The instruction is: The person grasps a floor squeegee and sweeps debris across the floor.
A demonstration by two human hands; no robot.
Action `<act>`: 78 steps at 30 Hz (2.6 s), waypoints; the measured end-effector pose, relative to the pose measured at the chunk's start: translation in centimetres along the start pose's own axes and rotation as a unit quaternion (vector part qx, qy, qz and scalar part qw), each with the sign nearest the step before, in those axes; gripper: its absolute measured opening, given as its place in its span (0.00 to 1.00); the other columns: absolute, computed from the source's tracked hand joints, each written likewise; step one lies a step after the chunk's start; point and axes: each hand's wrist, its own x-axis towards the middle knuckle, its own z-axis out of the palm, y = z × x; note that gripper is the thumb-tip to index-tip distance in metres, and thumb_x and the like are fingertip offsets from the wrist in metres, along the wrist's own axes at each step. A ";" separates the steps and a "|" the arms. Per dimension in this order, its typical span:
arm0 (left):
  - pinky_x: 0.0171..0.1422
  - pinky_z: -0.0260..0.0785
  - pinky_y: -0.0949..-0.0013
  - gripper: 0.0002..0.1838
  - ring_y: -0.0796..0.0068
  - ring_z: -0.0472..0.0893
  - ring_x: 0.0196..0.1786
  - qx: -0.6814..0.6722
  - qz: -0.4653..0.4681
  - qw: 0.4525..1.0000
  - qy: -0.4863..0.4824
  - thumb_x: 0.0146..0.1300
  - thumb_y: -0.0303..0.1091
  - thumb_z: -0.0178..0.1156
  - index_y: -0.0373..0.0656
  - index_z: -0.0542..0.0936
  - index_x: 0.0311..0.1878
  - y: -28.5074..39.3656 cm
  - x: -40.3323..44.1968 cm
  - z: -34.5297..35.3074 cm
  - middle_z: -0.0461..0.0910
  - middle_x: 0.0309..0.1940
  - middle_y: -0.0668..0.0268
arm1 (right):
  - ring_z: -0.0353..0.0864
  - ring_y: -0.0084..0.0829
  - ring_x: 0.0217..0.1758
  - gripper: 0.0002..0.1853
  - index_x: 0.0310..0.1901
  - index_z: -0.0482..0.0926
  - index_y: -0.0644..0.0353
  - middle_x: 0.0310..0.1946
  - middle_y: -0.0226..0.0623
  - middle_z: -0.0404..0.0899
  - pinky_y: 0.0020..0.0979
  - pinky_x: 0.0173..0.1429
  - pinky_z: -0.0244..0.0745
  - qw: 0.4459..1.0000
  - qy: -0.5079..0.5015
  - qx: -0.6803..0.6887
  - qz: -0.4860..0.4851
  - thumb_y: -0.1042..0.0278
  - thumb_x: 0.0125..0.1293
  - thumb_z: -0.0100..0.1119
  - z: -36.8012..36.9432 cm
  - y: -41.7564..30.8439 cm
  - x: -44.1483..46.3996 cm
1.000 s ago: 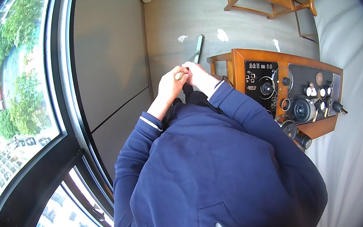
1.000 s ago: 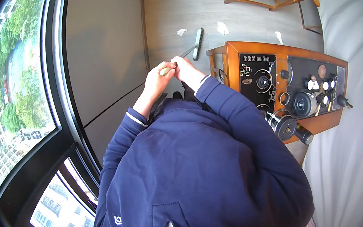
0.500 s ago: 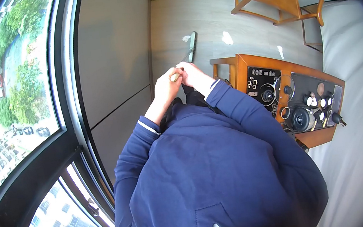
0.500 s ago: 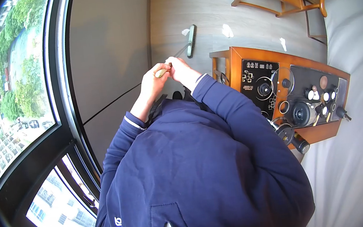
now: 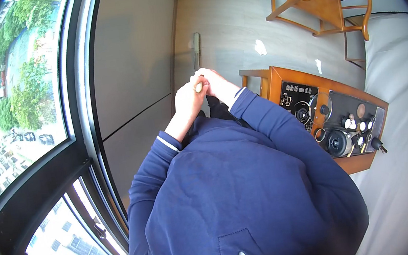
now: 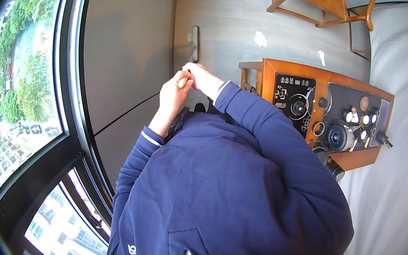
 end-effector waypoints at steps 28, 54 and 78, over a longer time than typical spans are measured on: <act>0.48 0.70 0.71 0.09 0.71 0.80 0.40 -0.102 0.055 0.981 -0.154 0.60 0.37 0.60 0.46 0.79 0.41 4.2 4.0 0.9 0.82 0.36 0.65 | 0.74 0.33 0.34 0.03 0.32 0.70 0.65 0.31 0.39 0.72 0.32 0.38 0.72 0.986 0.054 0.118 -0.107 0.75 0.59 0.50 -4.2 -3.9 -3.9; 0.46 0.71 0.68 0.09 0.64 0.81 0.39 -0.019 0.069 0.980 -0.186 0.57 0.34 0.60 0.52 0.78 0.42 3.7 16.4 -0.7 0.82 0.36 0.65 | 0.72 0.29 0.34 0.03 0.27 0.70 0.60 0.26 0.33 0.72 0.31 0.43 0.69 0.981 0.057 0.159 -0.098 0.74 0.57 0.50 -0.6 -11.8 3.5; 0.36 0.73 0.61 0.12 0.59 0.81 0.31 0.139 0.173 0.963 -0.150 0.57 0.44 0.60 0.52 0.77 0.41 4.5 19.7 -2.5 0.81 0.28 0.60 | 0.77 0.28 0.35 0.07 0.28 0.72 0.58 0.27 0.32 0.76 0.31 0.43 0.73 0.993 0.017 0.076 -0.093 0.65 0.60 0.54 3.0 -15.0 4.9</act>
